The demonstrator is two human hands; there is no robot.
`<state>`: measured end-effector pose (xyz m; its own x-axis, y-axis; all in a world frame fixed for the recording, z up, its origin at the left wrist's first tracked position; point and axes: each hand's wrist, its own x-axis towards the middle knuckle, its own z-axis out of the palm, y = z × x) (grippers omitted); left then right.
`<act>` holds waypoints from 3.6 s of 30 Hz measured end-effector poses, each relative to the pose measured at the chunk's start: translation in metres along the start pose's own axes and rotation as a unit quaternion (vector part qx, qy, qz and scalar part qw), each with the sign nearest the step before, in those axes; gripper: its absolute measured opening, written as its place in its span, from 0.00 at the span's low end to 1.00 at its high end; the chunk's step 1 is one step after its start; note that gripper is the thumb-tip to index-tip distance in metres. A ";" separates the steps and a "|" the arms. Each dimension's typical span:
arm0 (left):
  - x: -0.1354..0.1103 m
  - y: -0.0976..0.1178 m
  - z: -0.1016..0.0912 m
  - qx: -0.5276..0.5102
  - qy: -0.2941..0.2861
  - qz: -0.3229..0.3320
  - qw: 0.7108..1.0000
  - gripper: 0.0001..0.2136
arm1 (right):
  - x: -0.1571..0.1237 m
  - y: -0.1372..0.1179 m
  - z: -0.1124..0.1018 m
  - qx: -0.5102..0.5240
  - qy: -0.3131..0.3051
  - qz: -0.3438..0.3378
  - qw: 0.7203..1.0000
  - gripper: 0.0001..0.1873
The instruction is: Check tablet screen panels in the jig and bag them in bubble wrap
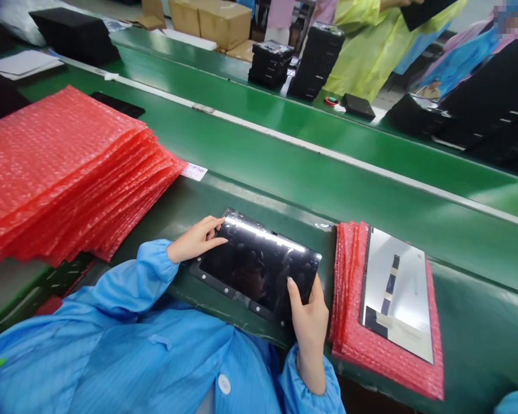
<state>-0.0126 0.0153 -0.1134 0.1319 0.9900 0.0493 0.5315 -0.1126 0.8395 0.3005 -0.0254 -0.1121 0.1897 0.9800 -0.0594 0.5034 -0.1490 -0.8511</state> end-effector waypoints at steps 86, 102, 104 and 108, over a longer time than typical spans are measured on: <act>-0.023 0.056 0.016 -0.321 0.052 -0.208 0.923 0.23 | 0.050 -0.069 0.029 -0.169 0.074 -0.436 0.881 0.08; -0.008 0.049 -0.018 -0.549 0.113 -0.326 0.761 0.18 | -0.002 -0.024 -0.028 0.114 -0.145 -0.176 0.967 0.24; -0.007 0.046 -0.018 -0.562 0.116 -0.320 0.754 0.17 | -0.005 -0.025 -0.026 0.124 -0.165 -0.151 0.967 0.26; -0.008 0.049 -0.020 -0.538 0.071 -0.306 0.782 0.18 | -0.001 -0.021 -0.021 0.187 -0.183 -0.122 0.957 0.29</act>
<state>-0.0047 0.0034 -0.0618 -0.0057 0.8382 -0.5454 -0.5638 0.4478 0.6940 0.3076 -0.0262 -0.0832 -0.2384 0.9702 0.0440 0.1445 0.0802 -0.9863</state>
